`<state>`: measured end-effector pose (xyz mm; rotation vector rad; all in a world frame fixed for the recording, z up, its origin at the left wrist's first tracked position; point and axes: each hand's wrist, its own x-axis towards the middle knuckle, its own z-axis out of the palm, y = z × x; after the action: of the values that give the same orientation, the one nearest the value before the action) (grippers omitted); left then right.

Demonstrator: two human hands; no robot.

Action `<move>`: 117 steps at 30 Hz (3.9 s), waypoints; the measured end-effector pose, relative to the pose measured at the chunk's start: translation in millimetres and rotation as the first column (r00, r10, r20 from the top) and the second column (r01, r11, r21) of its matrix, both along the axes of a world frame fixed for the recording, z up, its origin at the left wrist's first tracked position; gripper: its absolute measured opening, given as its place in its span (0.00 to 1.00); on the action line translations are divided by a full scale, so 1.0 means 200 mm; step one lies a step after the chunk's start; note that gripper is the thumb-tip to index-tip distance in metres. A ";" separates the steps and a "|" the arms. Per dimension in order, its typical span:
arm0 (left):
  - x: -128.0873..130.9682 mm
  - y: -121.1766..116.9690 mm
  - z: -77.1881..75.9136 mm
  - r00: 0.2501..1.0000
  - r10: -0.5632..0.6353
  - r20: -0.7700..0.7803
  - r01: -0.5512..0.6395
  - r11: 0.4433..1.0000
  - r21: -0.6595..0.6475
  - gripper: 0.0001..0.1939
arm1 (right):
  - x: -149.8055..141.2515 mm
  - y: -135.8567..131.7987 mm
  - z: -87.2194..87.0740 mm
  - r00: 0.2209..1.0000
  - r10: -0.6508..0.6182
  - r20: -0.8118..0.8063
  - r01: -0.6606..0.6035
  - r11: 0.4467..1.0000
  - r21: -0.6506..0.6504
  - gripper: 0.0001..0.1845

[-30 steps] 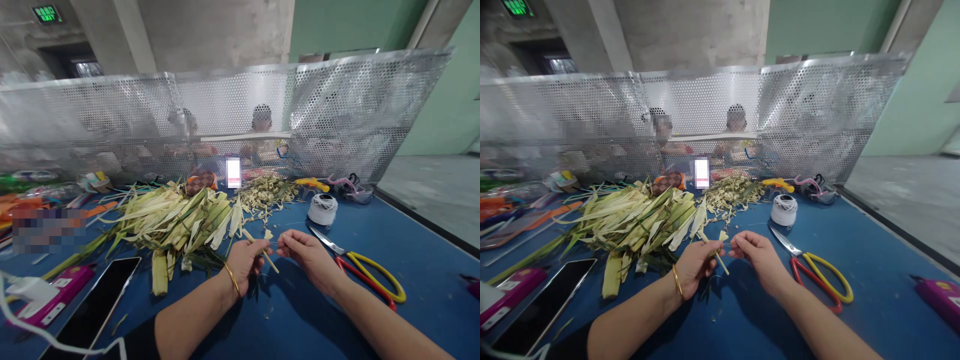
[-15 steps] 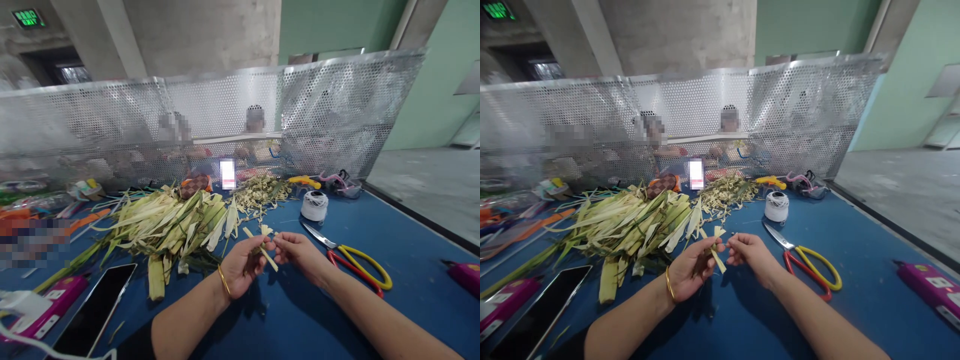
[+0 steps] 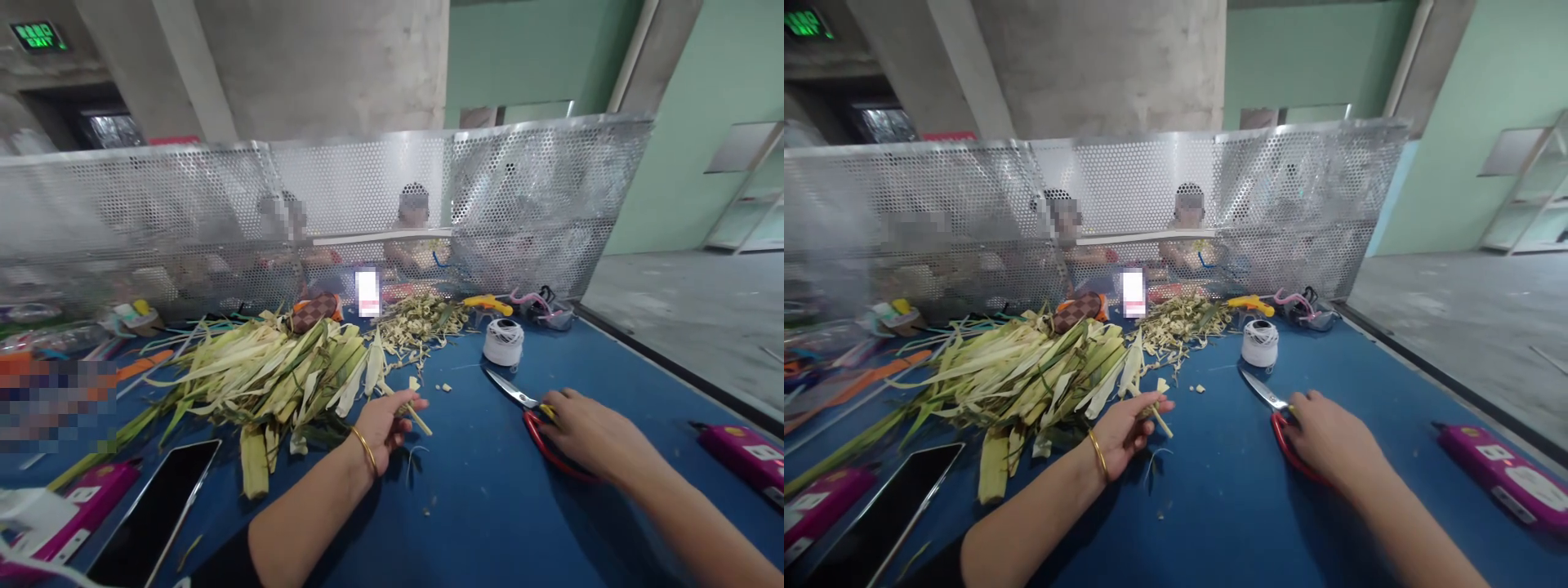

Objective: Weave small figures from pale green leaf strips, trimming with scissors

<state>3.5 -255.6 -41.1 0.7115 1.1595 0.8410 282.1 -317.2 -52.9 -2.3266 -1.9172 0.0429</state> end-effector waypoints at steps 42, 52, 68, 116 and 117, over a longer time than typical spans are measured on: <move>0.00 -0.03 0.02 0.988 -0.149 0.042 0.149 0.989 0.006 0.11 | -0.59 0.15 0.00 -0.063 0.136 -0.989 -0.141 0.980 0.143 0.27; 0.01 -0.05 0.04 0.941 -0.327 0.085 0.321 0.944 0.080 0.14 | -0.61 0.13 0.04 -0.162 0.088 -0.983 -0.222 0.967 0.123 0.26; 0.01 -0.03 0.01 0.966 -0.248 0.066 0.249 0.969 -0.004 0.13 | -0.58 0.16 0.00 -0.150 0.062 -0.987 -0.128 0.988 0.082 0.35; -0.07 0.11 0.07 0.978 0.199 0.066 -0.199 0.980 -0.001 0.08 | -0.40 0.06 0.19 0.360 -0.016 -0.933 -0.461 0.866 -0.193 0.30; -0.07 0.11 0.07 0.979 0.193 0.067 -0.193 0.981 -0.005 0.08 | -0.40 0.06 0.19 0.354 -0.023 -0.935 -0.461 0.866 -0.196 0.31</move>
<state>-11.5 -234.3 -27.3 0.5734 1.1801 1.0219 202.5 -304.8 -14.9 -1.4565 -1.5737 1.6069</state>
